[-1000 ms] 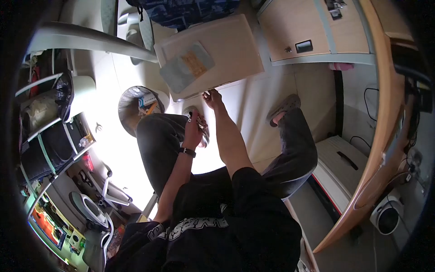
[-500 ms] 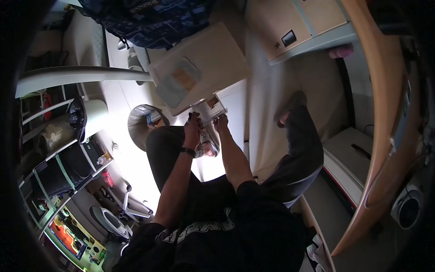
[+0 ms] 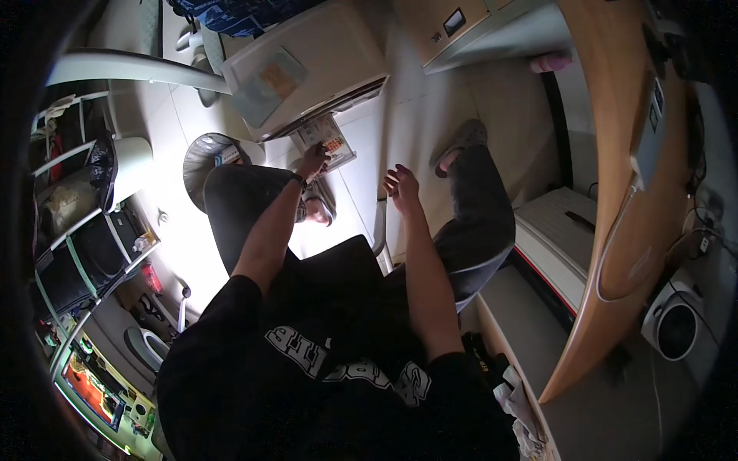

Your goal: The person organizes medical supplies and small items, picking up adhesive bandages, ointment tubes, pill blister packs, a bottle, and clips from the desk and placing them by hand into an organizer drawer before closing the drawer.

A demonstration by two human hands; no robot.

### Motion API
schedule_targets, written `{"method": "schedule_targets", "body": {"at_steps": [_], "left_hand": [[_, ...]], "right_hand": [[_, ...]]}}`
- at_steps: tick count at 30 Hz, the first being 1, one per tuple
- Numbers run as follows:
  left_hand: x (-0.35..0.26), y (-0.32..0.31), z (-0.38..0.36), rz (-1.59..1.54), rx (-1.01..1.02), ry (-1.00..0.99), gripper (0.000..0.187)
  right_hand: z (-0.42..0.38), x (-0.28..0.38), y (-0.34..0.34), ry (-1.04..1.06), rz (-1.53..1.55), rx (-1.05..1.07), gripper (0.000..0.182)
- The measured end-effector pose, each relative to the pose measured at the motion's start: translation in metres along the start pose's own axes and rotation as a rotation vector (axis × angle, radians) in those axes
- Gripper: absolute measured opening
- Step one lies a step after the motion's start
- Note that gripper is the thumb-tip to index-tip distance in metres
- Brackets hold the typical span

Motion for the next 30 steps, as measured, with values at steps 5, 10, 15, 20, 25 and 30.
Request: {"method": "schedule_targets", "body": {"at_steps": [5,10,15,20,25,30], "left_hand": [[-0.022,-0.001,0.014,0.811,-0.045,-0.484,0.039],[0.012,-0.008,0.047,0.746,0.090,-0.545,0.040],[0.014,-0.021,0.050,0.601,0.250,-0.489,0.044],[-0.028,0.003,0.038,0.281,0.300,-0.398,0.049],[-0.046,0.022,0.017,0.651,-0.043,-0.431,0.058],[-0.017,0.019,0.023,0.718,-0.105,-0.404,0.046]], "right_hand": [[-0.052,0.023,0.020,0.053,0.065,0.035,0.024],[-0.066,0.007,0.026,0.019,0.057,0.029,0.020],[-0.064,0.001,0.029,-0.009,-0.011,-0.025,0.021],[-0.056,0.006,0.031,-0.005,0.007,0.007,0.023],[-0.064,0.006,0.023,0.013,-0.059,-0.032,0.023],[-0.058,0.007,0.010,0.026,-0.169,0.062,0.025]]}}
Point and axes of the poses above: each hand's wrist, its own z-axis towards the middle knuckle, its own y-axis out of the back of the hand, x = y × z, the point moved 6 cm from there along z, towards the middle knuckle, and after that the axes turned 15 degrees about z, right-handed, at the moved point
